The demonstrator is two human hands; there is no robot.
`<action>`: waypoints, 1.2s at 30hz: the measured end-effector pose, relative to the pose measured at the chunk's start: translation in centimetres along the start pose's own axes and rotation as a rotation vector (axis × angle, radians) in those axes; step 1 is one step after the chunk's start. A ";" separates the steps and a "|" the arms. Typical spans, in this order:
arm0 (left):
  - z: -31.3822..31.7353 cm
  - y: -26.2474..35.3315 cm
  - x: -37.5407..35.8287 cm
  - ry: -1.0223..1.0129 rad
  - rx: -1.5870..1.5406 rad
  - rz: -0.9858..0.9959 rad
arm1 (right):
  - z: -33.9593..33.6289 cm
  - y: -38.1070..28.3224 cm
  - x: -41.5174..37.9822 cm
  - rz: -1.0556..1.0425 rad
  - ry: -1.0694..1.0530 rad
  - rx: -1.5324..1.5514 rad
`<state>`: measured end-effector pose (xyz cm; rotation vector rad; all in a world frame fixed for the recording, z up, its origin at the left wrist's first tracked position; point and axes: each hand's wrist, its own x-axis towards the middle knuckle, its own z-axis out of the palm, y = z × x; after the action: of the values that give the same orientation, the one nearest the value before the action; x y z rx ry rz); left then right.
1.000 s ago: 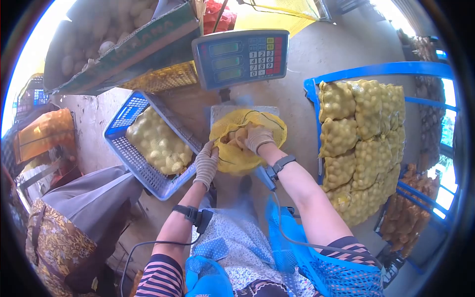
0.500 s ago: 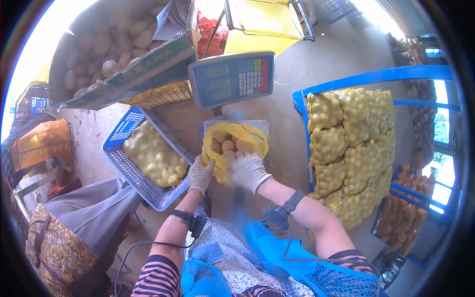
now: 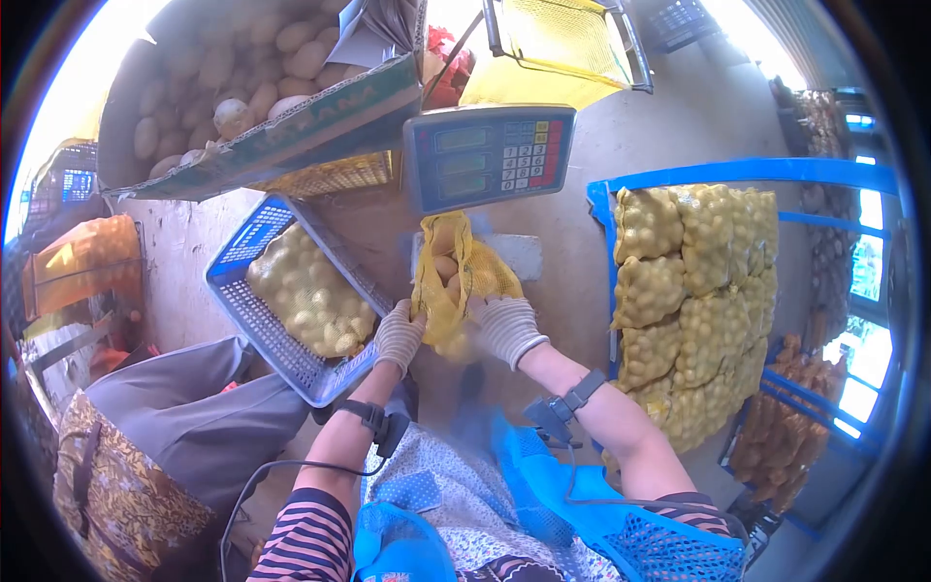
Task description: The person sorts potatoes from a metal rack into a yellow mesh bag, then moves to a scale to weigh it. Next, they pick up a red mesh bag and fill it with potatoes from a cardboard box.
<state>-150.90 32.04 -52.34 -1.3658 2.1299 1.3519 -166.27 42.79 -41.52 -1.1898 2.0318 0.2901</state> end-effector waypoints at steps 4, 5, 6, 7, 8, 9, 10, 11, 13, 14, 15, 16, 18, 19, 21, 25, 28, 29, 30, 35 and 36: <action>-1.0 -0.1 -0.1 -0.011 -0.088 0.000 | -0.6 0.3 0.2 0.020 0.053 0.037; -1.4 0.3 -0.5 0.001 -0.109 0.013 | -0.8 0.3 -0.2 0.015 0.051 0.030; -1.8 0.6 -0.8 0.011 -0.118 0.010 | -1.2 0.3 -0.8 0.027 0.088 0.032; -2.3 0.9 -1.1 0.002 -0.122 -0.030 | -1.7 0.2 -1.5 0.029 0.128 0.031; -3.2 0.9 -1.7 0.007 -0.129 -0.076 | -1.5 0.4 -2.0 0.057 0.113 0.002; -3.4 0.6 -2.7 0.082 -0.151 -0.069 | -1.1 0.3 -2.6 0.065 0.100 -0.030; -3.5 -0.2 -3.8 0.185 -0.176 -0.076 | -0.9 0.1 -3.7 0.039 0.135 -0.042; -3.8 -1.6 -5.3 0.198 -0.166 0.047 | -0.5 -0.4 -4.8 -0.018 0.173 -0.059; -5.7 -2.6 -10.4 0.275 -0.216 -0.111 | 0.1 -2.4 -6.8 -0.118 0.202 -0.084; -5.3 -4.6 -12.5 0.221 -0.251 -0.238 | 0.7 -3.5 -8.0 -0.212 0.237 -0.080; -5.1 -6.6 -15.9 0.256 -0.240 -0.205 | 1.0 -5.0 -9.2 -0.268 0.172 -0.077; -6.1 -7.2 -20.6 0.265 -0.312 -0.220 | 1.4 -6.6 -10.7 -0.373 0.170 -0.088; -4.3 -10.4 -27.8 0.258 -0.344 -0.385 | 3.7 -9.2 -13.2 -0.545 0.126 -0.150; -3.1 -12.5 -31.9 0.331 -0.430 -0.379 | 4.3 -11.2 -14.8 -0.658 0.084 -0.186; 3.6 -18.0 -36.3 0.502 -0.487 -0.376 | 6.6 -12.2 -18.4 -0.795 -0.004 -0.253; 9.7 -24.2 -50.9 0.554 -0.651 -0.741 | 10.0 -16.2 -25.2 -0.986 -0.199 -0.328; 16.0 -29.5 -59.1 0.702 -1.330 -0.942 | 14.4 -16.7 -24.1 -1.057 -0.448 -0.447; 17.9 -31.0 -62.2 0.897 -1.501 -0.945 | 15.1 -18.2 -25.6 -1.083 -0.369 -0.486; 18.9 -31.9 -65.9 0.944 -1.551 -0.952 | 16.4 -20.1 -25.9 -1.104 -0.373 -0.507; 27.9 -43.4 -79.1 0.990 -1.401 -1.252 | 23.5 -31.7 -24.4 -1.229 -0.455 -0.657; 29.0 -45.6 -82.2 0.909 -1.290 -1.300 | 25.2 -35.9 -24.5 -1.267 -0.455 -0.678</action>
<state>-77.81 96.83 -40.46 -3.2617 -0.2639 1.4082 -117.40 52.63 -35.76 -2.2891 0.5129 0.5346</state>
